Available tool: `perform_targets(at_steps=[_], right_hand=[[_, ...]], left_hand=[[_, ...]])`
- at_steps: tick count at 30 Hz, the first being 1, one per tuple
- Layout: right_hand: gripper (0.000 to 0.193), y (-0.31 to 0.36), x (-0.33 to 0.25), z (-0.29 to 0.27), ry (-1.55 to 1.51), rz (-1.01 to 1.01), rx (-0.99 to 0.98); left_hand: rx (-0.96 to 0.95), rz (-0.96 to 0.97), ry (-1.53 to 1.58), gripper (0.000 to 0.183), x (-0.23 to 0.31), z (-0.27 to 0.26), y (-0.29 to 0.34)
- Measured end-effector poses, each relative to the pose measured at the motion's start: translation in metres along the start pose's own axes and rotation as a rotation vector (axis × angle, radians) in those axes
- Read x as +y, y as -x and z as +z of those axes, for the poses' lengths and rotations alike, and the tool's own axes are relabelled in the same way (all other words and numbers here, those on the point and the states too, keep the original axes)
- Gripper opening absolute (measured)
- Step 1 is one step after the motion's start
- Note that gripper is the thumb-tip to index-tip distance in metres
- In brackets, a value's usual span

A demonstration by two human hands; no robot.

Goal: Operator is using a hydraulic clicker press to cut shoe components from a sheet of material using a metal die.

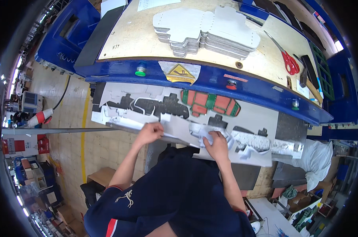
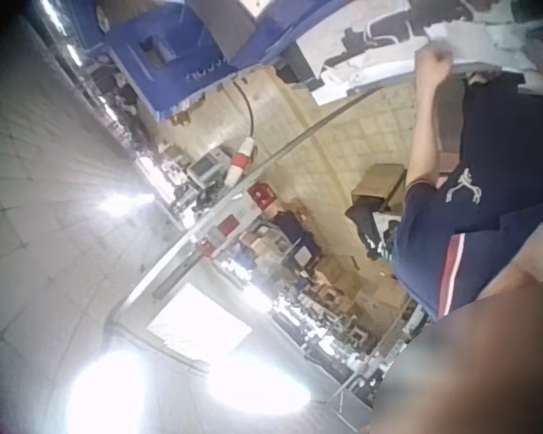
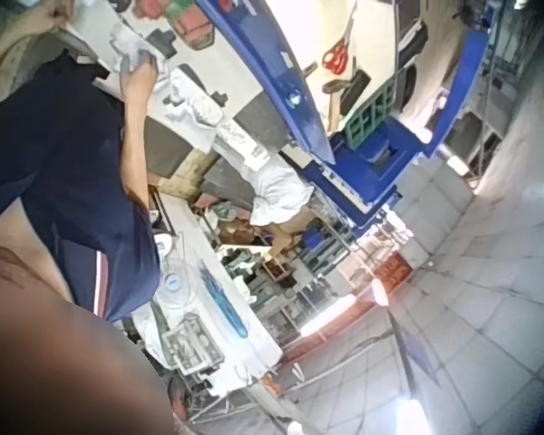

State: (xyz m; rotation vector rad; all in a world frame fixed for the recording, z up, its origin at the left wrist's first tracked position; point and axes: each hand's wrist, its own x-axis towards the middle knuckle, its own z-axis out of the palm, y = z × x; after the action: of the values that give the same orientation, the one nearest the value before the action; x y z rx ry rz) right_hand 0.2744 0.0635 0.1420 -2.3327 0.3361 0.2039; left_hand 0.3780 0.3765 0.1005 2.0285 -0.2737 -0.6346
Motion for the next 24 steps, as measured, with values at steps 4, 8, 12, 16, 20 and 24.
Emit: perform_targets(at_steps=[4,8,12,16,20,24], right_hand=[[0.054,-0.056,-0.041,0.02,0.146,-0.277,0.144],[0.084,-0.113,-0.057,0.059,0.471,-0.406,0.157],[0.096,-0.118,-0.075,0.064,0.682,-0.225,-0.225],[0.093,-0.114,-0.078,0.024,0.586,-0.316,-0.304],[0.086,-0.092,-0.061,-0.066,0.195,-0.519,-0.136],[0.085,-0.041,-0.006,-0.137,-0.016,-0.375,0.322]], left_hand=[[0.508,0.21,-0.261,0.014,0.034,-0.006,-0.077],[0.551,0.291,-0.532,0.041,-0.004,0.033,-0.134],[0.472,0.192,-0.849,0.051,-0.022,0.05,-0.123],[0.517,0.19,-0.868,0.053,-0.019,0.05,-0.116],[0.534,0.207,-0.825,0.052,-0.024,0.058,-0.12],[0.52,0.222,-0.719,0.052,-0.031,0.05,-0.115]])
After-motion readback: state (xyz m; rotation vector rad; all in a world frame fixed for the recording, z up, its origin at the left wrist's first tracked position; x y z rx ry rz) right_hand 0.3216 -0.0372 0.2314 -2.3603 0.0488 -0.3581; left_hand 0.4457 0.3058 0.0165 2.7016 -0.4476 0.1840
